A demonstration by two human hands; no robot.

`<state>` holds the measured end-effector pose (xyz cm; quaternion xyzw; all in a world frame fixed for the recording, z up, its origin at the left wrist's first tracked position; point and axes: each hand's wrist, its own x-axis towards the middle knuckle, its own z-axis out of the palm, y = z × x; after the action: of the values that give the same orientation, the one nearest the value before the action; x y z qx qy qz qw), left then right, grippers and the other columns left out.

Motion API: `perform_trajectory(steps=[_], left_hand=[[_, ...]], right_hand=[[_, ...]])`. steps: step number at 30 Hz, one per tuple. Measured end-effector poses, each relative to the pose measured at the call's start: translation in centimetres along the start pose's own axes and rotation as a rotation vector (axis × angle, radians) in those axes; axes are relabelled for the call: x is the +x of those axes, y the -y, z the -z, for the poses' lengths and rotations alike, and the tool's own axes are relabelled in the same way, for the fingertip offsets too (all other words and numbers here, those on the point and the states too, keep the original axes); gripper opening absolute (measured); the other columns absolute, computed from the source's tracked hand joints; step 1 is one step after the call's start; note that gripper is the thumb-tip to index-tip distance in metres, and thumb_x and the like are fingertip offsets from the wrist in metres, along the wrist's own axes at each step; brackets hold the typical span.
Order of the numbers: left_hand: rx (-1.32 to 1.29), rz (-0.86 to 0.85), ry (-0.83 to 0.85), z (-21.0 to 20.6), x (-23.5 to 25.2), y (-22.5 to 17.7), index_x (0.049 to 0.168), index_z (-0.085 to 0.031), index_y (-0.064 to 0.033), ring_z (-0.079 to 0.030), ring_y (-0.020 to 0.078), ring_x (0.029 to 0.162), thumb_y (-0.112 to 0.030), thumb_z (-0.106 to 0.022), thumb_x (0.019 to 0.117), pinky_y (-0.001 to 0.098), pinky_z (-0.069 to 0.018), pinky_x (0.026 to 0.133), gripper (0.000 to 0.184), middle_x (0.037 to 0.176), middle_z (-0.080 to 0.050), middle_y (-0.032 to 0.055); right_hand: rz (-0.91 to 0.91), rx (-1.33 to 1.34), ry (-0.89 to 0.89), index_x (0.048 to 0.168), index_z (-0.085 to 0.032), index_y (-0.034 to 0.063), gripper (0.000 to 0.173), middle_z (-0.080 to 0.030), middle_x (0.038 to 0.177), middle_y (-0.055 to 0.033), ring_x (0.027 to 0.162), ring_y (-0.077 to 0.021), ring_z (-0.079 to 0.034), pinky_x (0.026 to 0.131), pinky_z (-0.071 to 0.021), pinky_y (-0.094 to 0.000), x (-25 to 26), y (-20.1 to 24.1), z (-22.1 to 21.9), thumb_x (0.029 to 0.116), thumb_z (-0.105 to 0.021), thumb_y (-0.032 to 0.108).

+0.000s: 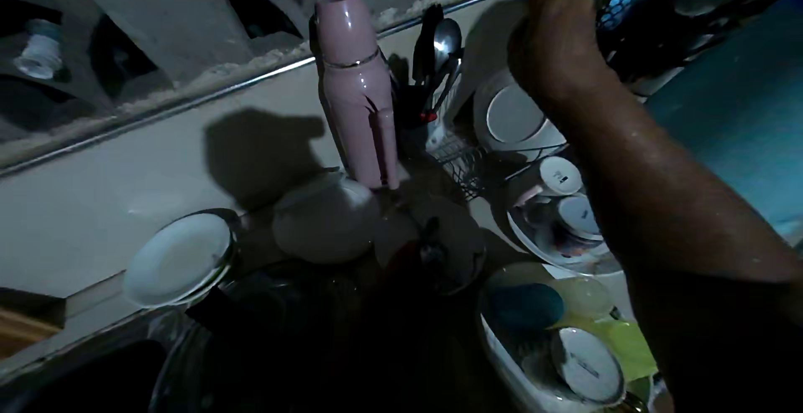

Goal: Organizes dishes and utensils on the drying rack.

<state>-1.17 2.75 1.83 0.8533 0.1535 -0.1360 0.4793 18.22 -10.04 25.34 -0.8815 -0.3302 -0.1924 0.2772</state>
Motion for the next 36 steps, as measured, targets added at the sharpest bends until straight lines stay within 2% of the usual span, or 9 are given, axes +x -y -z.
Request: perform_trajectory(steps=[5,10,14,17,20,22,27,31,36], left_hand=[[0.018,-0.022,-0.085,-0.9,0.4,1.4,0.144,-0.048,0.005,-0.061,0.0304,0.123,-0.016,-0.074,0.0926,0.0411,-0.0495,0.106,0.062,0.137,-0.059,0.025],[-0.106,0.019,-0.075,-0.9,-0.1,1.4,0.147,-0.046,0.0008,-0.063,0.0294,0.119,-0.014,-0.077,0.0902,0.0437,-0.0512,0.104,0.066,0.133,-0.061,0.023],[-0.041,0.038,-0.075,-0.5,-0.5,0.7,0.148,-0.045,0.0008,-0.062,0.0308,0.121,-0.014,-0.077,0.0901,0.0442,-0.0499,0.105,0.068,0.134,-0.059,0.0239],[-0.008,0.021,-0.102,-0.1,-0.4,0.3,0.144,-0.047,0.0049,-0.062,0.0294,0.119,-0.013,-0.073,0.0933,0.0405,-0.0512,0.102,0.059,0.133,-0.059,0.0249],[0.024,-0.003,-0.039,0.5,0.0,0.3,0.147,-0.044,0.0066,-0.058,0.0278,0.129,-0.021,-0.059,0.1049,0.0378,-0.0462,0.109,0.052,0.142,-0.055,0.0246],[-0.027,-0.097,-0.079,0.1,0.6,1.3,0.138,-0.054,0.0045,-0.063,0.021,0.117,-0.025,-0.055,0.1066,0.0329,-0.0518,0.101,0.043,0.131,-0.062,0.0209],[0.011,0.067,0.017,0.4,-1.4,-2.8,0.144,-0.046,0.0067,-0.061,0.0209,0.117,-0.011,-0.052,0.1071,0.0324,-0.0487,0.102,0.041,0.136,-0.057,0.0232],[0.125,0.1,0.018,1.4,-2.6,-3.6,0.148,-0.045,0.0,-0.061,0.0201,0.114,-0.019,-0.051,0.1086,0.0329,-0.0496,0.099,0.044,0.137,-0.057,0.0212],[-0.166,0.18,-0.134,3.2,-5.1,-4.8,0.148,-0.045,-0.0045,-0.061,0.0166,0.094,-0.023,-0.044,0.1111,0.0318,-0.052,0.086,0.041,0.118,-0.062,0.0143]], right_hand=[[0.003,0.109,-0.12,0.148,-0.041,-0.0051,0.046,-0.046,0.147,-0.0323,0.122,-0.0433,-0.061,0.101,-0.0511,-0.0486,6.1,-0.6,-5.5,0.1014,-0.041,-0.003],[-0.092,0.067,0.168,0.15,-0.038,-0.0018,0.045,-0.048,0.144,-0.0354,0.119,-0.0541,-0.06,0.096,-0.0502,-0.0649,6.1,-1.5,-13.1,0.1052,-0.043,-0.001],[0.001,-0.083,0.259,0.162,-0.027,0.0125,0.073,-0.039,0.151,-0.036,0.127,-0.0598,-0.05,0.095,-0.0467,-0.0697,4.0,-0.5,-15.0,0.0967,-0.054,-0.007],[0.299,-0.034,0.173,0.14,-0.053,-0.0063,0.043,-0.055,0.133,-0.0355,0.119,-0.0558,-0.057,0.094,-0.0485,-0.0656,-1.5,1.3,-13.4,0.0969,-0.055,-0.002],[0.373,0.043,0.691,0.135,-0.058,-0.0004,0.037,-0.062,0.128,-0.0273,0.117,-0.0447,-0.062,0.097,-0.0498,-0.06,-6.8,1.9,-15.6,0.1004,-0.062,0.012],[0.37,0.131,0.725,0.127,-0.066,0.0086,0.037,-0.067,0.122,-0.0176,0.113,-0.035,-0.064,0.098,-0.0526,-0.0565,-8.6,-0.2,-21.2,0.0953,-0.07,0.028],[-0.061,0.068,1.039,0.138,-0.059,-0.0025,0.041,-0.057,0.14,-0.0281,0.133,-0.0458,-0.052,0.111,-0.0379,-0.0624,-10.1,1.3,-19.2,0.1031,-0.06,0.018],[-0.14,0.158,0.935,0.135,-0.055,-0.0121,0.039,-0.057,0.137,-0.0331,0.13,-0.046,-0.054,0.111,-0.0391,-0.0574,-8.7,0.1,-17.8,0.1069,-0.053,0.015],[-0.235,0.541,0.545,0.128,-0.055,-0.0097,0.031,-0.063,0.112,-0.0266,0.098,-0.0341,-0.064,0.09,-0.0516,-0.0503,-9.0,-1.1,-14.1,0.1088,-0.047,0.013]])
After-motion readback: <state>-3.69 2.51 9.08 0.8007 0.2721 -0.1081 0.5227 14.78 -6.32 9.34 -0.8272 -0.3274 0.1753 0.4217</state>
